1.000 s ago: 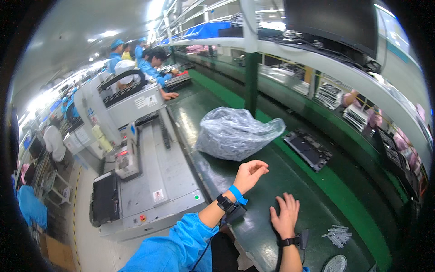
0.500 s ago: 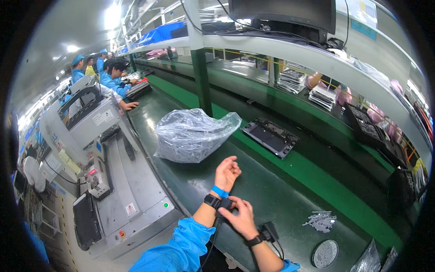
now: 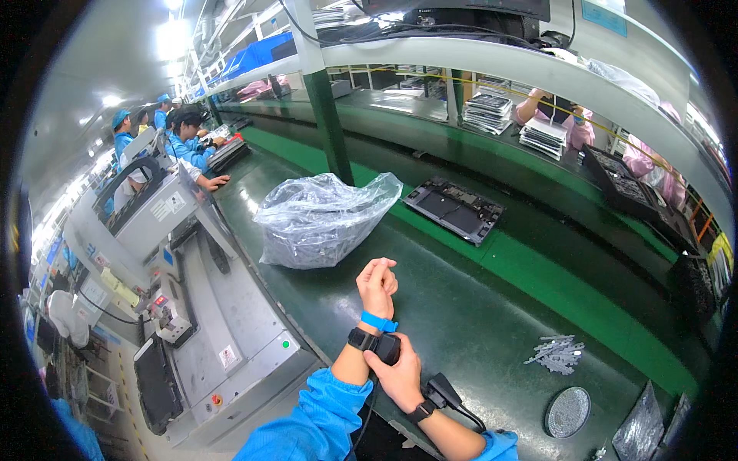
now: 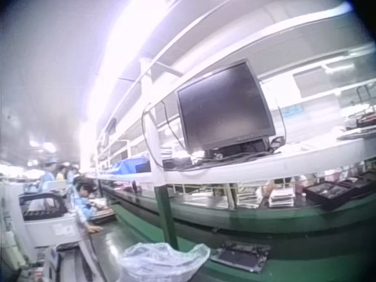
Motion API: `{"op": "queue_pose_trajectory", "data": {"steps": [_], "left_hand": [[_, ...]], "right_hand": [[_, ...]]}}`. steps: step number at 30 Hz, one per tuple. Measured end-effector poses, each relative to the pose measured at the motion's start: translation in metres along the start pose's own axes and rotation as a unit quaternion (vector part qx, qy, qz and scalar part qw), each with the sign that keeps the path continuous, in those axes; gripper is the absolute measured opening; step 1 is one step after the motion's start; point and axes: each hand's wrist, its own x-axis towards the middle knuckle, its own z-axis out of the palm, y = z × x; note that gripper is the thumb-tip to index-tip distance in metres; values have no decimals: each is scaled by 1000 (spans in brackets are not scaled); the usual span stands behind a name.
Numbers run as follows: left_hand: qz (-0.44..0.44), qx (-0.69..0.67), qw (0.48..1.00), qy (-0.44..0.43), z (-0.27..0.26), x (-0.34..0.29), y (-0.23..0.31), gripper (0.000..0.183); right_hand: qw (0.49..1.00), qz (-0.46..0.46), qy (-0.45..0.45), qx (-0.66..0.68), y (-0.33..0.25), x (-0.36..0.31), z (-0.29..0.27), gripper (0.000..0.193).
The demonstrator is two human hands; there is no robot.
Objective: Assembling internal components and using an electric screwdriver to secure casing on tablets at an industrial assembly line.
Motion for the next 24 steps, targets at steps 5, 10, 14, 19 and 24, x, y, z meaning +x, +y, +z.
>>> {"op": "queue_pose_trajectory", "data": {"steps": [5,10,14,19,24], "left_hand": [[10,25,1000,9,7,-1,4,20],[144,194,970,15,1,6,-8,19],[97,181,978,28,7,4,3,17],[-103,-151,983,-17,-3,6,13,18],[-103,-51,993,-35,-11,9,3,18]], "right_hand": [[1000,-11,-13,21,2,-3,-1,50],[998,-52,-35,-26,-7,-8,-1,45],[998,-55,-27,-18,-5,-7,1,44],[998,-38,-15,-38,-1,0,2,47],[992,-1,-81,-96,-20,14,-17,41]]}}
